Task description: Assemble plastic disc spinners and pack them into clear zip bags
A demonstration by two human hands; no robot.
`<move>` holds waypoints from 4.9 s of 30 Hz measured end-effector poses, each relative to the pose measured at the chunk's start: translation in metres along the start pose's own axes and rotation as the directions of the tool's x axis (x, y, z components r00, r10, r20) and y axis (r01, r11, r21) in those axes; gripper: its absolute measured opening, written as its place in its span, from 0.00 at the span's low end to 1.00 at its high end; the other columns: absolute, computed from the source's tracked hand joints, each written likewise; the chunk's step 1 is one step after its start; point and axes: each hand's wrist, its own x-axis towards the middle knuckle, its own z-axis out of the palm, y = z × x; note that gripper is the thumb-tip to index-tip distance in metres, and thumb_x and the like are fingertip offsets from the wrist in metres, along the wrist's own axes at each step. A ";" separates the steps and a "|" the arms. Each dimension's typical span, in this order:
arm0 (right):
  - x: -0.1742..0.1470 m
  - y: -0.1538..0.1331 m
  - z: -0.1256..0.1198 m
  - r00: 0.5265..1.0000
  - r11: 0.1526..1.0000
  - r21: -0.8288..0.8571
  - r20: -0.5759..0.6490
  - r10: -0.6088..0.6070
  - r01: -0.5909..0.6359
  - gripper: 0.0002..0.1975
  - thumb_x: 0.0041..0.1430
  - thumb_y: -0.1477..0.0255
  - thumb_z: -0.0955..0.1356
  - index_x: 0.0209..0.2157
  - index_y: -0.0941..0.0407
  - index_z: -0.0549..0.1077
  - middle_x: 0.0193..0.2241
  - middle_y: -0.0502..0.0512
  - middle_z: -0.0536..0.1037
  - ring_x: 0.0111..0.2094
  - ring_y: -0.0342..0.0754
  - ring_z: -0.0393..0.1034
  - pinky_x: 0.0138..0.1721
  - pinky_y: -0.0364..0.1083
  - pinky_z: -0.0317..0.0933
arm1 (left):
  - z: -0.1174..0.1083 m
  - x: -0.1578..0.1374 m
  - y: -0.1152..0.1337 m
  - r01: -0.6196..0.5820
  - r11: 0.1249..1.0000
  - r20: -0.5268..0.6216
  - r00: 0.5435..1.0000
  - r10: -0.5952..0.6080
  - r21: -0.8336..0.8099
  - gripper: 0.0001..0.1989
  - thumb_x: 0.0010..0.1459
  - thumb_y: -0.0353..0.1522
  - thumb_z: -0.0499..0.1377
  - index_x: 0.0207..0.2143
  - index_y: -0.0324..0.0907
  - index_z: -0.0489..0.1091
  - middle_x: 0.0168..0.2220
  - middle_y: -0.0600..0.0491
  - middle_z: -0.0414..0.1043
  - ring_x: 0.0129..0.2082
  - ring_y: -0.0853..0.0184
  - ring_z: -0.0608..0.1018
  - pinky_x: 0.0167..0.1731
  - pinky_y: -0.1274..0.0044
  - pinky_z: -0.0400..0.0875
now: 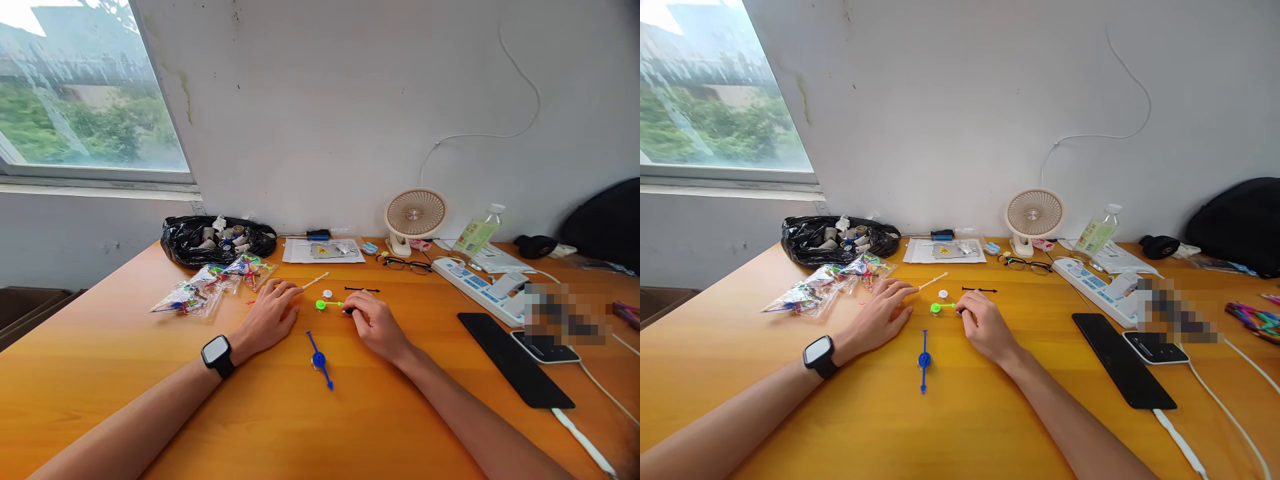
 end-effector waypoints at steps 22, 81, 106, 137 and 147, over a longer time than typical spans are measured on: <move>-0.006 -0.005 -0.008 0.997 0.997 0.035 -0.028 0.066 -0.065 0.14 0.62 0.80 0.62 0.24 0.53 0.70 0.25 0.52 0.74 0.30 0.49 0.70 0.34 0.47 0.62 | -0.015 -0.012 0.056 -0.319 0.922 0.163 0.920 0.357 -0.220 0.12 0.64 0.42 0.63 0.46 0.49 0.78 0.38 0.48 0.78 0.38 0.61 0.77 0.39 0.67 0.71; -0.019 -0.026 0.011 0.971 0.980 0.197 0.234 -0.057 0.010 0.15 0.65 0.83 0.68 0.42 0.51 0.82 0.38 0.53 0.82 0.41 0.50 0.74 0.46 0.48 0.65 | -0.007 -0.007 0.030 -0.195 0.953 0.107 0.969 0.224 -0.231 0.10 0.62 0.28 0.58 0.43 0.45 0.77 0.36 0.51 0.79 0.34 0.64 0.78 0.38 0.72 0.69; -0.019 -0.016 0.011 0.965 0.991 0.128 0.249 -0.079 0.048 0.12 0.66 0.82 0.66 0.33 0.54 0.79 0.36 0.55 0.78 0.40 0.50 0.71 0.43 0.48 0.65 | 0.000 -0.004 0.044 -0.267 0.954 0.213 0.932 0.292 -0.140 0.09 0.65 0.32 0.59 0.46 0.47 0.75 0.45 0.51 0.80 0.45 0.60 0.79 0.45 0.67 0.68; -0.003 0.034 -0.026 0.948 0.944 -0.127 -0.138 0.287 -0.305 0.15 0.69 0.62 0.65 0.45 0.56 0.78 0.37 0.58 0.78 0.40 0.55 0.72 0.45 0.54 0.68 | -0.011 -0.001 0.021 -0.006 0.996 -0.138 0.990 -0.007 -0.094 0.12 0.72 0.31 0.53 0.53 0.46 0.71 0.47 0.48 0.77 0.48 0.56 0.74 0.50 0.63 0.69; -0.009 0.051 -0.023 0.971 0.863 -0.454 -0.019 0.240 -0.222 0.13 0.69 0.73 0.63 0.48 0.55 0.79 0.46 0.61 0.80 0.49 0.60 0.68 0.52 0.58 0.64 | -0.003 0.000 0.001 0.193 0.976 -0.127 0.975 -0.180 0.101 0.11 0.68 0.31 0.55 0.51 0.46 0.71 0.52 0.48 0.77 0.53 0.52 0.72 0.52 0.59 0.68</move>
